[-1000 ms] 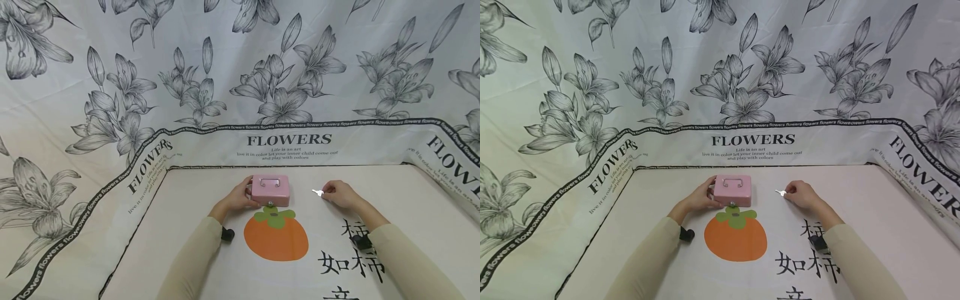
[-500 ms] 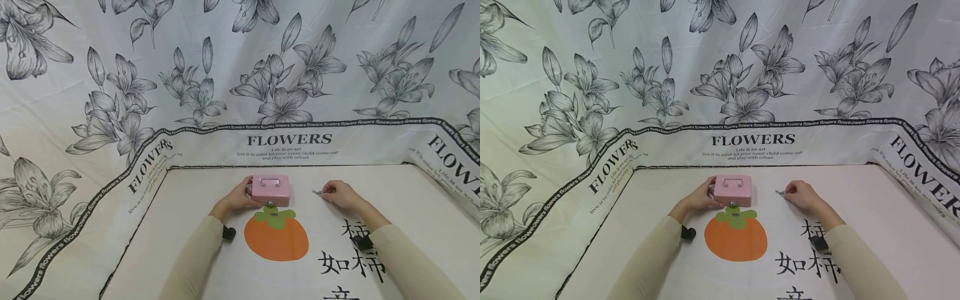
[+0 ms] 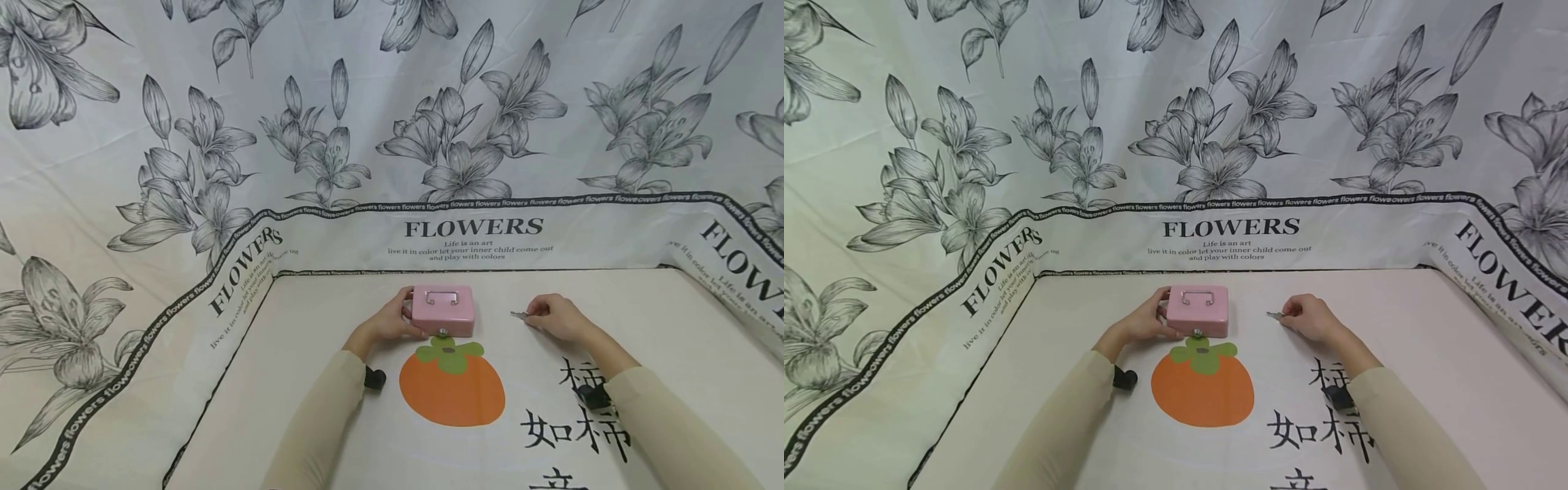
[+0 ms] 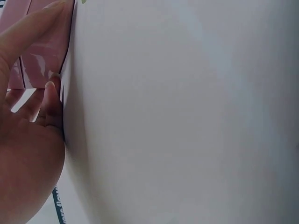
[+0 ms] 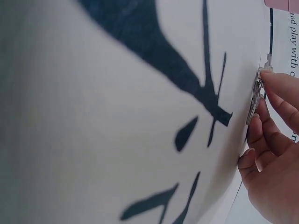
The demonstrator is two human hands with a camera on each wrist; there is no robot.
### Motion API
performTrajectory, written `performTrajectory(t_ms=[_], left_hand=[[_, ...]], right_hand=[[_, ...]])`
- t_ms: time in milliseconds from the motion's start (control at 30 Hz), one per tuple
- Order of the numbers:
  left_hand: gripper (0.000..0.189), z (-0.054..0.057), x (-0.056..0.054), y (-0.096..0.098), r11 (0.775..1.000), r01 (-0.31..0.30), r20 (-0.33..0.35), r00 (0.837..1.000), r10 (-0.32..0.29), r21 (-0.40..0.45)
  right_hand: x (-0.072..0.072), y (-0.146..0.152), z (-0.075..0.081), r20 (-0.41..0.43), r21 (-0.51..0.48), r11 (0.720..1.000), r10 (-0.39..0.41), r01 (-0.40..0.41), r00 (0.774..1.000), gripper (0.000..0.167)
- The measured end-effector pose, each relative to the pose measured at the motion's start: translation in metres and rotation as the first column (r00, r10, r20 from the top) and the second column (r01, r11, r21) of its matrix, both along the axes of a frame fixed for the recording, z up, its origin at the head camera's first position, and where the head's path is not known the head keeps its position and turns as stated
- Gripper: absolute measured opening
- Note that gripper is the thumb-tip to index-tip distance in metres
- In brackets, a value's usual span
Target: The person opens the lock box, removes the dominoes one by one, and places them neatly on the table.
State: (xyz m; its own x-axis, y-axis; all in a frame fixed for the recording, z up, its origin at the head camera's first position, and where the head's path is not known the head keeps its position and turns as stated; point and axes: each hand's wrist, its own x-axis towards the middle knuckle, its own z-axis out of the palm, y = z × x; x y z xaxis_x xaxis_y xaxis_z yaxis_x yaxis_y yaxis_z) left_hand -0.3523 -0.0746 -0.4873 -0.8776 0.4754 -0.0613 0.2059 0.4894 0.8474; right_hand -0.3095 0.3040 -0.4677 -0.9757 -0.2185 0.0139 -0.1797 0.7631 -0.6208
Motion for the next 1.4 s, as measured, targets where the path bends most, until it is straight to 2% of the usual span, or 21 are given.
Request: performTrajectory(t_ms=[367,667,1000,1400], left_hand=[[0.109,0.0014,-0.0004,0.0002,0.999,0.026,-0.001,1.0,-0.026,-0.03],[0.109,0.0033,-0.0022,0.0009,0.999,0.028,-0.008,1.0,-0.029,-0.017],[0.106,0.0006,-0.0031,-0.0001,0.999,0.036,-0.007,0.999,-0.036,-0.022],[0.107,-0.0007,-0.004,-0.0016,0.999,0.031,-0.013,0.999,-0.031,-0.02]], right_hand=[[0.0001,0.0022,-0.0032,0.005,0.004,1.0,0.009,-0.009,1.0,0.011],[-0.0027,0.002,-0.0027,-0.021,0.003,1.0,0.014,-0.014,1.0,0.01],[-0.0025,-0.0017,0.0011,-0.016,0.017,1.0,0.016,-0.016,1.0,0.011],[0.0006,0.0006,0.0025,0.03,-0.04,0.999,-0.008,0.009,1.0,0.018]])
